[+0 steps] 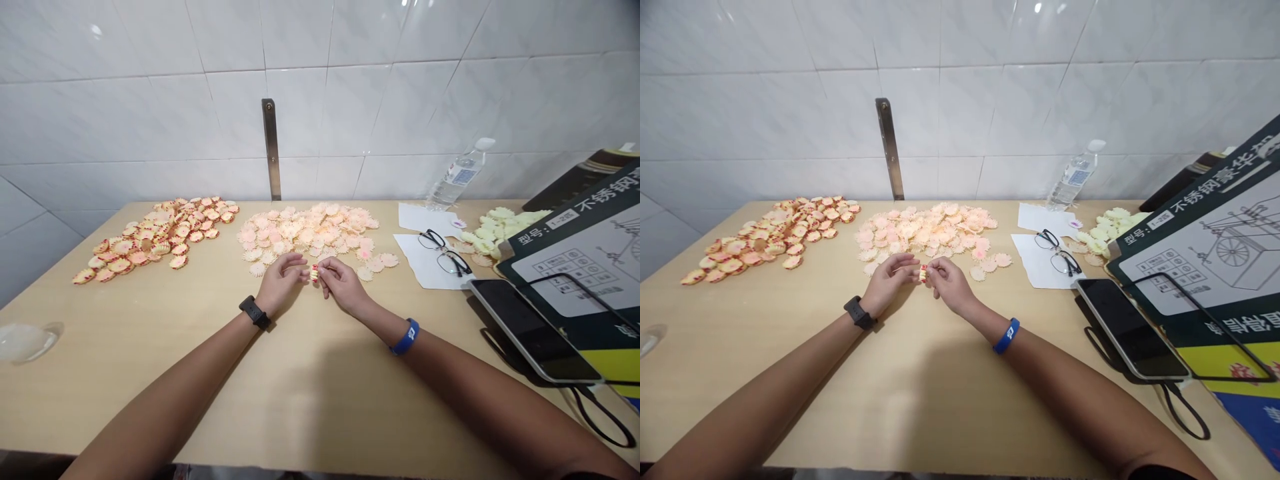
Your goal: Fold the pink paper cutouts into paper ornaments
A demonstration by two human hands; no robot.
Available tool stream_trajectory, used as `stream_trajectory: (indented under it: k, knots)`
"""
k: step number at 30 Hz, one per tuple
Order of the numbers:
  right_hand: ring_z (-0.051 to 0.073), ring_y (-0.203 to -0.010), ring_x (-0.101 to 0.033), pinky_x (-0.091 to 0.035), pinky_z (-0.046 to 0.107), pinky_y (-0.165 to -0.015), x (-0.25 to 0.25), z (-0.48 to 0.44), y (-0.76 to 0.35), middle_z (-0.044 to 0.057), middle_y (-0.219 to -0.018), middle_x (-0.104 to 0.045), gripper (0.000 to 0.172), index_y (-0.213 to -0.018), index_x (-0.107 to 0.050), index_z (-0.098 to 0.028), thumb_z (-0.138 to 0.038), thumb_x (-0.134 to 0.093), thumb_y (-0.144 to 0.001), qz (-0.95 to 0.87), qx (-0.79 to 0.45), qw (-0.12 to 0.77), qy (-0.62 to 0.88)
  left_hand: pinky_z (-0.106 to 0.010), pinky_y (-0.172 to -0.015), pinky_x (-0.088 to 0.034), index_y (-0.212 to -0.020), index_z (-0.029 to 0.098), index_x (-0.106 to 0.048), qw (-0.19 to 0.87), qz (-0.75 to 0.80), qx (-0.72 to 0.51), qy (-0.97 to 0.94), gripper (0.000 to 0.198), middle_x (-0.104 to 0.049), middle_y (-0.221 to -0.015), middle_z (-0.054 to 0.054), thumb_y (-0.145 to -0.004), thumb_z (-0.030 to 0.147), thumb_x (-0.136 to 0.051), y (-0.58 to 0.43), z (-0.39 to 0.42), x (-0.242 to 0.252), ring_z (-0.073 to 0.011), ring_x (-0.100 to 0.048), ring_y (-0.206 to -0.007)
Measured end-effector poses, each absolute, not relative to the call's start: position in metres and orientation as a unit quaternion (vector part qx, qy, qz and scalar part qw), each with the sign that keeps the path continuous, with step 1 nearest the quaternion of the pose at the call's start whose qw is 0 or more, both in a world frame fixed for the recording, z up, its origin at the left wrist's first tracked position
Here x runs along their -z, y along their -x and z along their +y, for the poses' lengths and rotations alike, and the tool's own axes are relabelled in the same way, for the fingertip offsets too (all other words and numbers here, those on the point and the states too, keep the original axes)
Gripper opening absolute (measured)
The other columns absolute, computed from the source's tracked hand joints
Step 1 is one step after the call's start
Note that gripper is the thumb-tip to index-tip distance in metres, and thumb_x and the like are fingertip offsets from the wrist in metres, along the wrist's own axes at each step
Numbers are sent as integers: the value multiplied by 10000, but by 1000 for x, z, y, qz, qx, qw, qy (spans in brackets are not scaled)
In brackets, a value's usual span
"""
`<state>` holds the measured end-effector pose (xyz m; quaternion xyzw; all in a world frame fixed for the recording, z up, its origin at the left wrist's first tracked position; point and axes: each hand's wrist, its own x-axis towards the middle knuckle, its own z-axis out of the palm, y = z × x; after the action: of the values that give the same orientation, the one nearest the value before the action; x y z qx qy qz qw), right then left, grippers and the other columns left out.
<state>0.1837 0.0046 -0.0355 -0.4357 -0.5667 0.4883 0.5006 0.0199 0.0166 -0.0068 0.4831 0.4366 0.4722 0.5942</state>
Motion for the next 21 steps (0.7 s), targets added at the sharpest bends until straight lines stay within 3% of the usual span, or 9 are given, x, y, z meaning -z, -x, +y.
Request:
stream_trajectory:
  k: [4, 7, 15, 21]
  knots:
    - [78, -523, -487, -407, 230, -432, 32, -1, -180, 7, -816, -521, 265, -772, -563, -191, -440, -581, -862, -614, -410, 504, 448, -410, -908, -526, -1013, 102, -680, 605, 432, -412, -528, 433, -714, -1041, -137, -684, 358, -799, -22, 12, 8, -213, -677, -908]
    - [105, -597, -507, -412, 235, -465, 33, -1, -178, 23, -828, -527, 217, -761, -576, -192, -384, -586, -861, -632, -379, 501, 453, -411, -923, -513, -1014, 95, -709, 646, 395, -386, -526, 457, -729, -1001, -128, -687, 403, -793, -22, 12, 10, -212, -671, -901]
    - [130, -682, -506, -431, 267, -607, 33, 0, -177, 12, -793, -529, 150, -735, -561, -191, -280, -552, -855, -672, -329, 483, 454, -391, -892, -547, -914, 104, -678, 693, 411, -392, -444, 219, -706, -872, -66, -697, 123, -662, -23, 15, 9, -155, -675, -822]
    - [124, -654, -488, -411, 265, -599, 31, -3, -176, 15, -795, -535, 111, -757, -588, -190, -232, -556, -854, -696, -300, 459, 464, -382, -885, -544, -854, 119, -643, 719, 412, -358, -430, 182, -687, -800, -41, -675, 102, -670, -20, 18, 7, -133, -664, -764]
